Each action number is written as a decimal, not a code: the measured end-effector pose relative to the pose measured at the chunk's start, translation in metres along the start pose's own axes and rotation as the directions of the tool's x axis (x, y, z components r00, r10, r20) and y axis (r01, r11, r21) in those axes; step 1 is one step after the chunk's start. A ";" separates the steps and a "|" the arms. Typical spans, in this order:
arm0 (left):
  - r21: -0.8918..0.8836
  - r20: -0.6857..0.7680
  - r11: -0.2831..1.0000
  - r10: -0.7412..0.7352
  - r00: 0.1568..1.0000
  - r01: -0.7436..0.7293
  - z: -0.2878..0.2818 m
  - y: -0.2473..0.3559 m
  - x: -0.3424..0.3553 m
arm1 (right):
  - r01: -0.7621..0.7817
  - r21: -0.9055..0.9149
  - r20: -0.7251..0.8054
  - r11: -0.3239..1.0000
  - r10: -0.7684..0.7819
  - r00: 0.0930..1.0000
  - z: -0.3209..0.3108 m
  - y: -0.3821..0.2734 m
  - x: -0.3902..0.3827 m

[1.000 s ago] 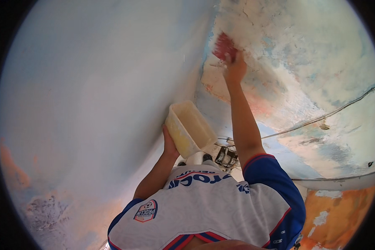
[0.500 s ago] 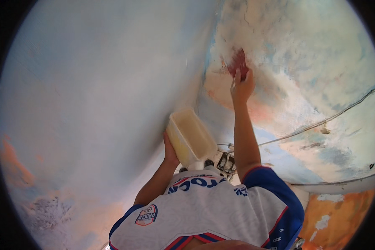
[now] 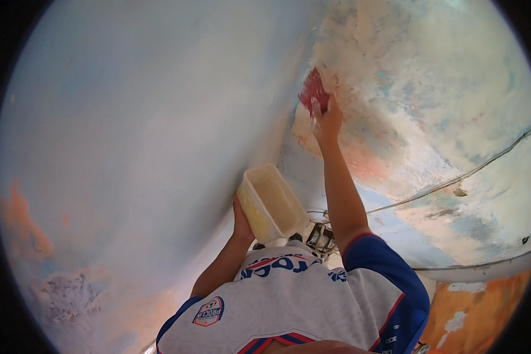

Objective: The person applies plaster to a ceiling using a small red spreader, taking material from a plastic container held in the other hand.

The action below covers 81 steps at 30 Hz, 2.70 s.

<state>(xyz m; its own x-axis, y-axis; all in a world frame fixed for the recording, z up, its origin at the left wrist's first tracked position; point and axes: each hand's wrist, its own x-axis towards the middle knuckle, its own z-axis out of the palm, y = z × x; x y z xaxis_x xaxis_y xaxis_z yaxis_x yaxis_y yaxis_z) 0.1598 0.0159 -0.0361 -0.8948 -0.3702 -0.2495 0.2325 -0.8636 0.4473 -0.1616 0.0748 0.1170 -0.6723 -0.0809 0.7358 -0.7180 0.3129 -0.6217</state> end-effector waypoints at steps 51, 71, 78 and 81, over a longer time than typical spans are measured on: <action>0.067 -0.001 0.997 0.033 0.999 -0.033 0.002 -0.001 0.001 | 0.015 -0.281 -0.074 0.960 -0.037 0.997 0.001 0.082 -0.021; 0.057 0.010 0.994 0.095 0.995 -0.095 0.009 0.000 0.001 | -0.101 -0.015 0.231 0.995 0.102 0.968 -0.018 0.019 -0.052; 0.068 -0.069 0.996 0.056 0.996 -0.052 0.002 0.006 -0.001 | -0.169 0.059 -0.153 0.984 0.176 0.972 -0.027 0.075 -0.050; 0.117 -0.044 0.987 0.111 0.993 -0.106 0.004 0.000 -0.002 | -0.290 0.289 0.003 0.912 0.302 0.953 -0.054 0.074 -0.072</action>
<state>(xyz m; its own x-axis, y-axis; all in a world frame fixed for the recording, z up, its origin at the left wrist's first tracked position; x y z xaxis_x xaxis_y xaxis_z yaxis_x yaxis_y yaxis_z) 0.1603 0.0176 -0.0321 -0.8459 -0.4786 -0.2355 0.2793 -0.7736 0.5689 -0.1564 0.1553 0.0323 -0.8585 0.0145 0.5127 -0.5120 0.0352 -0.8583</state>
